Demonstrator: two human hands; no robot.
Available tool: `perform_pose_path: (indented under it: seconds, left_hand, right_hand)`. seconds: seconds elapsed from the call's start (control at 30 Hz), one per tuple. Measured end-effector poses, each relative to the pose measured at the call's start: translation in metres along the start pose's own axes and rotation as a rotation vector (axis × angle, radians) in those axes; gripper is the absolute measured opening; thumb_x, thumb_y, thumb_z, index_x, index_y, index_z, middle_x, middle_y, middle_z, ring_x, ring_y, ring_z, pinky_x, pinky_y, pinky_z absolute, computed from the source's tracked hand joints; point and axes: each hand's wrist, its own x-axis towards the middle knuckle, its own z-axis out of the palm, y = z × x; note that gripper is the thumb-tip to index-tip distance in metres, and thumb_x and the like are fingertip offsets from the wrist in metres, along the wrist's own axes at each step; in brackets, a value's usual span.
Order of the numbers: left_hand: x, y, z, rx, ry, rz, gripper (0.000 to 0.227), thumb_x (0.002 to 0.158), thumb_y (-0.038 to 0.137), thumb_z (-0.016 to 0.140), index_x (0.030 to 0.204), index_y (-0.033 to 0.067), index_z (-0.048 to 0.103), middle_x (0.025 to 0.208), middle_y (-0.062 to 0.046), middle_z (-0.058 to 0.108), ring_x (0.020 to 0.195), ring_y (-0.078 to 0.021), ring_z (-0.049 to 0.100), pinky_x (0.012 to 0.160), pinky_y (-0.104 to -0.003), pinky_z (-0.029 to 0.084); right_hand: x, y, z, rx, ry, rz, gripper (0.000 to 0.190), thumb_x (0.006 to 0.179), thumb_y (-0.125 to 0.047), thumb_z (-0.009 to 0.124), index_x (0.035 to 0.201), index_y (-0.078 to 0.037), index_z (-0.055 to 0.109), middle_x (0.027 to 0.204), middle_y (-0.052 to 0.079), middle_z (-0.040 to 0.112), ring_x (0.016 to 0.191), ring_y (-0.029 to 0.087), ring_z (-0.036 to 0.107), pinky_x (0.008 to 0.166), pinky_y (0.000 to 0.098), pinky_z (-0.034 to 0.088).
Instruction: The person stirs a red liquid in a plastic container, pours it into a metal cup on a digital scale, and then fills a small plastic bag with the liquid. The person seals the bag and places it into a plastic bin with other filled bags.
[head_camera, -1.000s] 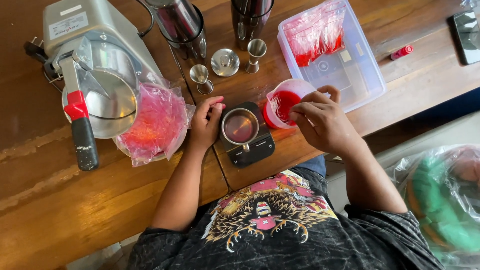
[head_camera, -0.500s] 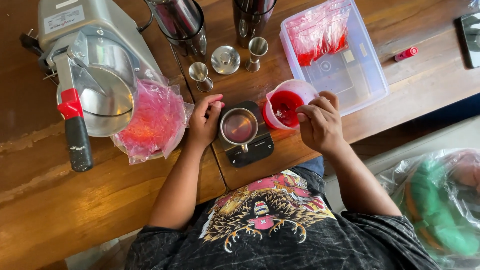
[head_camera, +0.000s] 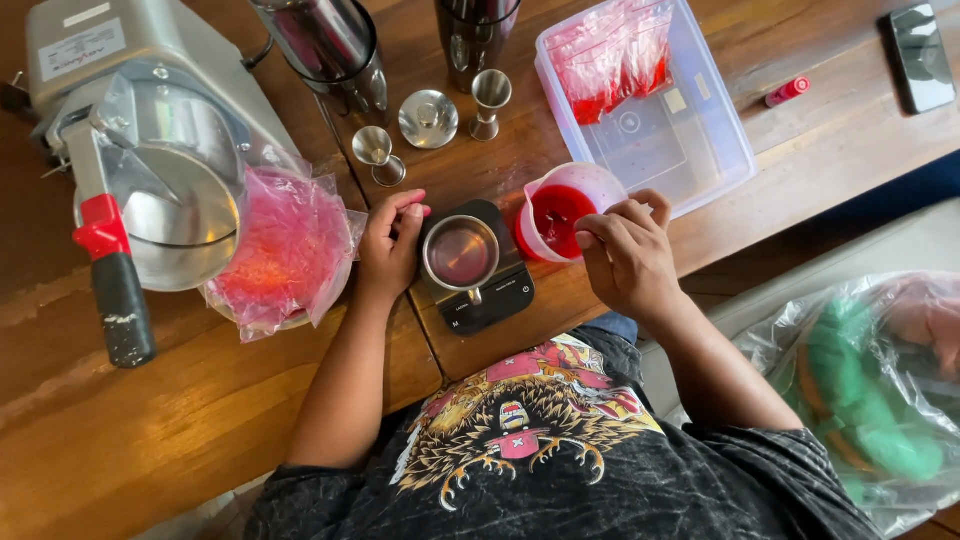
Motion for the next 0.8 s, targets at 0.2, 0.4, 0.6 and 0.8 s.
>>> perform_pose_path:
  seconds: [0.2,0.4,0.6,0.8]
  left_hand:
    - [0.001,-0.006,0.002,0.007,0.008,0.006,0.027,0.119,0.028,0.068,0.137,0.0124,0.082,0.104,-0.009,0.086,0.093,-0.0201,0.073,0.083,-0.032,0.059]
    - [0.0,-0.006,0.004,0.011,0.011,0.003,0.027,0.117,0.025,0.07,0.136,0.011,0.083,0.103,-0.01,0.085,0.092,-0.0232,0.074,0.082,-0.034,0.06]
    - [-0.001,-0.011,0.005,0.024,0.006,-0.026,0.028,0.116,0.029,0.07,0.136,0.0141,0.083,0.104,-0.007,0.086,0.095,-0.0221,0.075,0.083,-0.033,0.06]
    - [0.0,-0.013,0.005,0.01,0.004,-0.027,0.028,0.116,0.029,0.07,0.136,0.0146,0.083,0.103,-0.008,0.086,0.096,-0.0225,0.076,0.083,-0.033,0.061]
  right_hand:
    - [0.017,0.007,-0.028,0.096,-0.222,0.013,0.017,0.113,-0.01,0.068,0.108,-0.007,0.084,0.085,0.012,0.077,0.092,0.031,0.074,0.107,0.0606,0.045]
    - [0.035,0.013,-0.04,0.0,-0.332,0.028,0.019,0.116,-0.019,0.068,0.107,-0.008,0.082,0.081,0.009,0.073,0.091,0.032,0.073,0.091,0.0519,0.049]
    - [0.043,0.012,-0.025,0.06,-0.317,0.037,0.018,0.116,-0.019,0.068,0.113,-0.008,0.082,0.082,0.009,0.074,0.091,0.032,0.073,0.094,0.0509,0.048]
    - [0.05,-0.007,-0.034,0.165,-0.373,0.061,0.026,0.119,-0.025,0.06,0.11,-0.009,0.079,0.08,0.008,0.073,0.09,0.031,0.072,0.095,0.0536,0.046]
